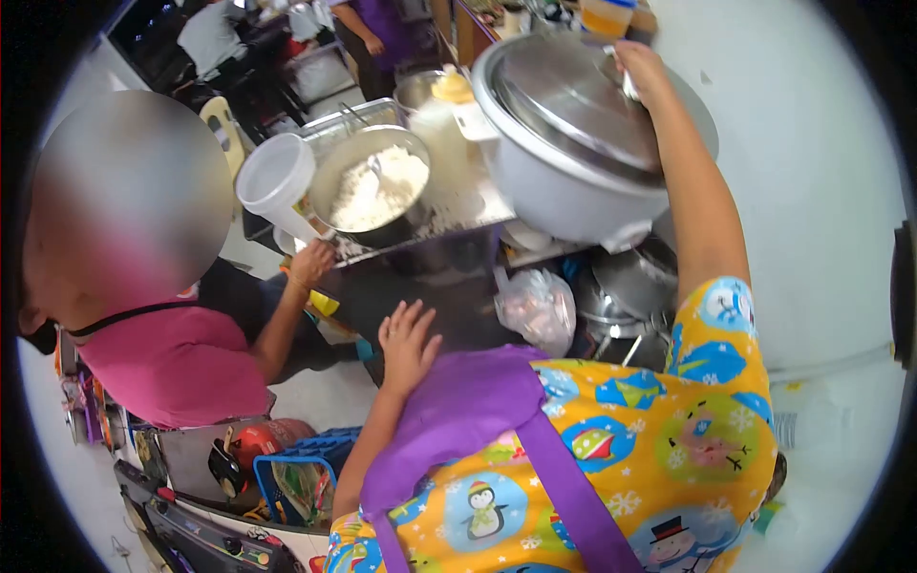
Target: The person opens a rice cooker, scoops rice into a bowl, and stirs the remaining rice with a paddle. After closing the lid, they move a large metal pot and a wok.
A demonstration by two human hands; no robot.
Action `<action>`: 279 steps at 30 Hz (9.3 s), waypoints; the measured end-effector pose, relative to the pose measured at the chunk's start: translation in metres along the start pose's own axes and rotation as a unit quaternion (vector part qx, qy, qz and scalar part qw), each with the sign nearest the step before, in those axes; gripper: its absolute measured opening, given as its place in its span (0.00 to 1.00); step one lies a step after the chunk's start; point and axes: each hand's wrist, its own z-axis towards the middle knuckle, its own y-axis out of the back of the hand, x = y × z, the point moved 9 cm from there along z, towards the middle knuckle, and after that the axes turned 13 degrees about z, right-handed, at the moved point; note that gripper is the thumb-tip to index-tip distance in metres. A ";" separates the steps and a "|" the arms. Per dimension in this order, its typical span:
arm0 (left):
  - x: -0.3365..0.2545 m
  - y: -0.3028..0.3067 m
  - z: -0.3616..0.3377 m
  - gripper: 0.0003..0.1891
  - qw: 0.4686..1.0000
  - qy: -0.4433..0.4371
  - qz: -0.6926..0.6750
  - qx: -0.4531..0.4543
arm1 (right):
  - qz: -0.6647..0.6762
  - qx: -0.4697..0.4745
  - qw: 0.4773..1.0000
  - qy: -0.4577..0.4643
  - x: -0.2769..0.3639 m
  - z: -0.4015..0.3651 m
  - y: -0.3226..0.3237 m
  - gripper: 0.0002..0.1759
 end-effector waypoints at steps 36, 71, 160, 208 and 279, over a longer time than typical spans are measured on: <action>0.223 -0.236 -0.100 0.26 0.873 0.115 -0.058 0.471 | -0.245 -0.160 0.955 -0.049 0.037 -0.042 -0.026 0.13; 0.348 -0.224 -0.104 0.23 0.874 0.104 -0.073 0.469 | -0.122 -0.427 0.896 0.030 0.218 -0.253 0.082 0.20; 0.152 -0.109 0.076 0.32 0.771 0.351 -0.392 0.358 | -0.105 -0.457 0.812 -0.347 -0.311 -0.468 0.117 0.20; 0.133 -0.116 0.109 0.27 0.827 0.262 -0.296 0.399 | 0.468 -0.667 0.566 -0.122 -0.319 -0.455 0.130 0.18; 0.122 0.147 0.181 0.25 0.933 -0.169 -0.200 -0.247 | -0.676 0.085 0.714 -0.161 0.124 -0.083 -0.106 0.13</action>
